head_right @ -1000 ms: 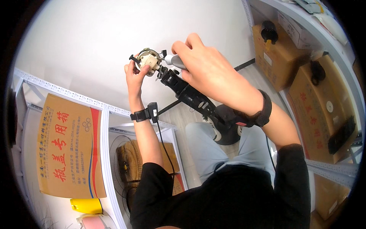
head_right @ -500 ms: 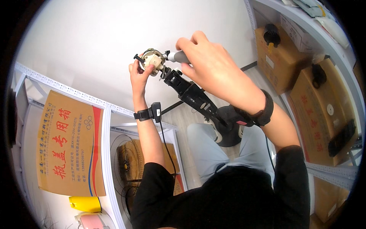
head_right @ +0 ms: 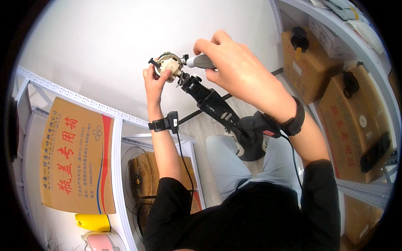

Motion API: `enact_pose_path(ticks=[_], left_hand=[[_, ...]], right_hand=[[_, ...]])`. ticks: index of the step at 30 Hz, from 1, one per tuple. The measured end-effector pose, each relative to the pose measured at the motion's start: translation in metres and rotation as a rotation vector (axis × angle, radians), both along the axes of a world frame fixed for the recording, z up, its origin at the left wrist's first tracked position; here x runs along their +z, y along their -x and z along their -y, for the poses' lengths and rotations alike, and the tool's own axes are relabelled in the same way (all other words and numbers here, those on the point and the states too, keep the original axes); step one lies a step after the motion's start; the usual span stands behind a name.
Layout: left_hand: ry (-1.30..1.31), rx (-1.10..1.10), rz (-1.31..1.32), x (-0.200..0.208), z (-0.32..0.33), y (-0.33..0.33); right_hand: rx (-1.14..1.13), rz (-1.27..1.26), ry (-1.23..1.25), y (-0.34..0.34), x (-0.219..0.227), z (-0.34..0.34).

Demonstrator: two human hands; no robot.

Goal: The person uses a screwdriver to loosen and tighten screws on a mechanical device mounted on a stand. They rotate the device to access different sides and adjust components with both hands.

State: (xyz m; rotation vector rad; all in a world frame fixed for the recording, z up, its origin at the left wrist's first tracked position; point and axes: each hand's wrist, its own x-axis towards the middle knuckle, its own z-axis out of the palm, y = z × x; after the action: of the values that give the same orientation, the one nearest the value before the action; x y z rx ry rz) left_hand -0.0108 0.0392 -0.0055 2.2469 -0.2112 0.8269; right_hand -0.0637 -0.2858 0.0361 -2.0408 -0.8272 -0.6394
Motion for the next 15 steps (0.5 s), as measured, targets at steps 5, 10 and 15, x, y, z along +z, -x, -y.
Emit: enact_pose_path(ticks=[5,10,15], left_hand=[[0.003,0.003,0.000,-0.001,-0.001,-0.001],[0.012,-0.015,0.013,-0.001,-0.002,-0.001],[0.008,-0.007,0.006,-0.001,0.002,-0.001]], right_hand=[[-0.165,-0.282,0.081,-0.001,0.013,-0.006],[-0.035,0.055,-0.052,-0.001,-0.010,-0.002],[-0.028,0.030,-0.039,0.008,-0.007,0.002]])
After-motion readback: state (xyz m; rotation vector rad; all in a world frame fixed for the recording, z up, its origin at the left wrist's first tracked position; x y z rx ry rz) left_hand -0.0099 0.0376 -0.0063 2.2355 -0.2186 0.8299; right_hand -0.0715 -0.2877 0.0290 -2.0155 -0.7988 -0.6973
